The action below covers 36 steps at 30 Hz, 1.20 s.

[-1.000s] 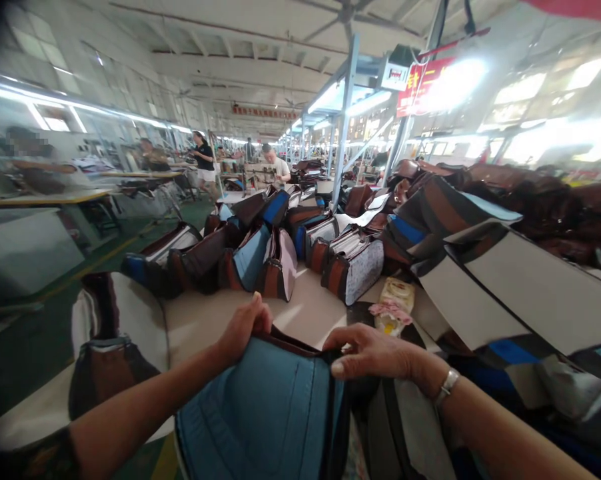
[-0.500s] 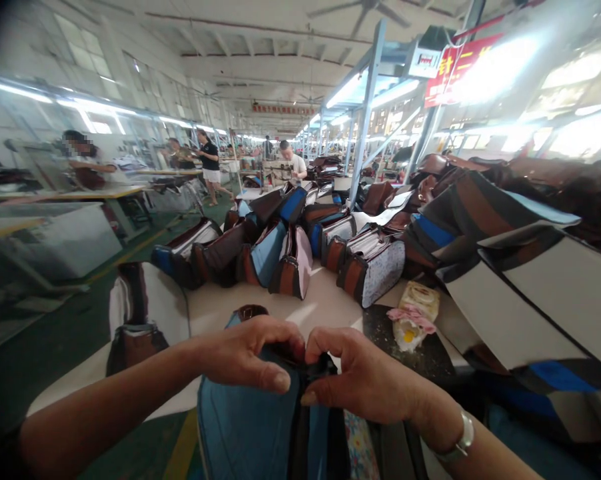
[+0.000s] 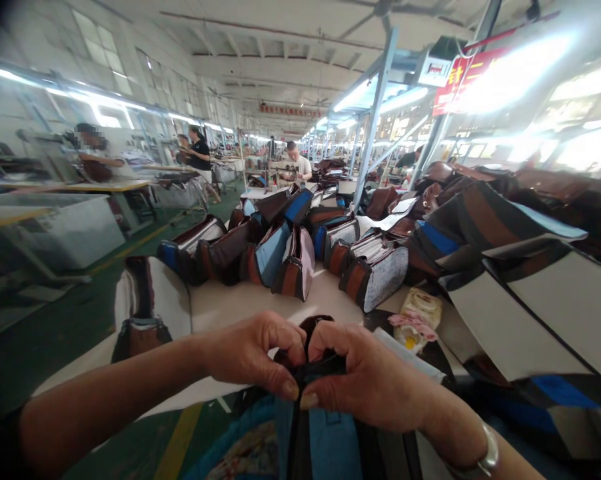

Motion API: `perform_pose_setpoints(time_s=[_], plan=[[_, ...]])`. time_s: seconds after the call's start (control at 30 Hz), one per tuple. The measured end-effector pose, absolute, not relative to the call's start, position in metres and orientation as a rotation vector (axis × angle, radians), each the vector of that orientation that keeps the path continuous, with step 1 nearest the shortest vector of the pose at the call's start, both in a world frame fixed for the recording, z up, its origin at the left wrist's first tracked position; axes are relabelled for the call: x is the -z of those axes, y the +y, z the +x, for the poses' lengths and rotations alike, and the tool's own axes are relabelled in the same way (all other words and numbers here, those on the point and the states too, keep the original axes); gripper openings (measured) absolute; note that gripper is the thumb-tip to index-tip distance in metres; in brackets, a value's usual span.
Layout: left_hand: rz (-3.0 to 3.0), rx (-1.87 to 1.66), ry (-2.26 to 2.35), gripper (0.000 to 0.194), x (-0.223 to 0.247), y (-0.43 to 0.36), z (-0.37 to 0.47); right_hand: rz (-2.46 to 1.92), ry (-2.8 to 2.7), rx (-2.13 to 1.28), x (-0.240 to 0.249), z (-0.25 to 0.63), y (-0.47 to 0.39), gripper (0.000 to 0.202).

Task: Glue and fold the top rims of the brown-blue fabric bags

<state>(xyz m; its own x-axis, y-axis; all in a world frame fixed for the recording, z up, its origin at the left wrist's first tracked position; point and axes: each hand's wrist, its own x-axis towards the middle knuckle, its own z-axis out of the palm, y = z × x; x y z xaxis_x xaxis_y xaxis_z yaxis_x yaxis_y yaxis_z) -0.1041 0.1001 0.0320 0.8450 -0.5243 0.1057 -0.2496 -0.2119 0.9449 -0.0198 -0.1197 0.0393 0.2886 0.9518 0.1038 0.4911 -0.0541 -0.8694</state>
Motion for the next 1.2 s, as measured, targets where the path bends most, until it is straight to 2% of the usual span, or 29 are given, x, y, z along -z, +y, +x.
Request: perform_pose_setpoints(time_s=[0.17, 0.27, 0.37, 0.53, 0.63, 0.8, 1.03, 1.2], plan=[[1.743, 0.343, -0.503, 0.025, -0.011, 0.091, -0.101, -1.601, -1.215, -0.888, -0.02, -0.014, -0.13, 0.037], [1.73, 0.367, -0.466, 0.022, -0.009, 0.084, -0.098, -1.591, -1.18, -0.897, -0.021, -0.013, -0.132, 0.04], [1.757, 0.351, -0.455, 0.015, -0.009, 0.079, -0.095, -1.627, -1.129, -0.874, -0.023, -0.014, -0.13, 0.034], [1.781, 0.369, -0.298, 0.014, -0.009, 0.074, -0.094, -1.532, -1.088, -0.894, -0.011, -0.01, -0.133, 0.012], [1.747, 0.388, -0.292, 0.014, -0.011, 0.072, -0.095, -1.412, -1.029, -0.969, -0.001, -0.006, -0.137, 0.016], [1.798, 0.308, -0.294, 0.028, -0.009, 0.066, -0.097, -1.32, -0.991, -0.995, 0.003, -0.006, -0.139, 0.022], [1.79, 0.306, -0.179, 0.009, -0.005, 0.061, -0.096, -1.394, -0.955, -0.941, 0.0, -0.01, -0.14, 0.021], [1.743, 0.326, -0.209, 0.018, -0.007, 0.062, -0.096, -1.49, -0.971, -0.89, -0.004, -0.011, -0.142, 0.023]])
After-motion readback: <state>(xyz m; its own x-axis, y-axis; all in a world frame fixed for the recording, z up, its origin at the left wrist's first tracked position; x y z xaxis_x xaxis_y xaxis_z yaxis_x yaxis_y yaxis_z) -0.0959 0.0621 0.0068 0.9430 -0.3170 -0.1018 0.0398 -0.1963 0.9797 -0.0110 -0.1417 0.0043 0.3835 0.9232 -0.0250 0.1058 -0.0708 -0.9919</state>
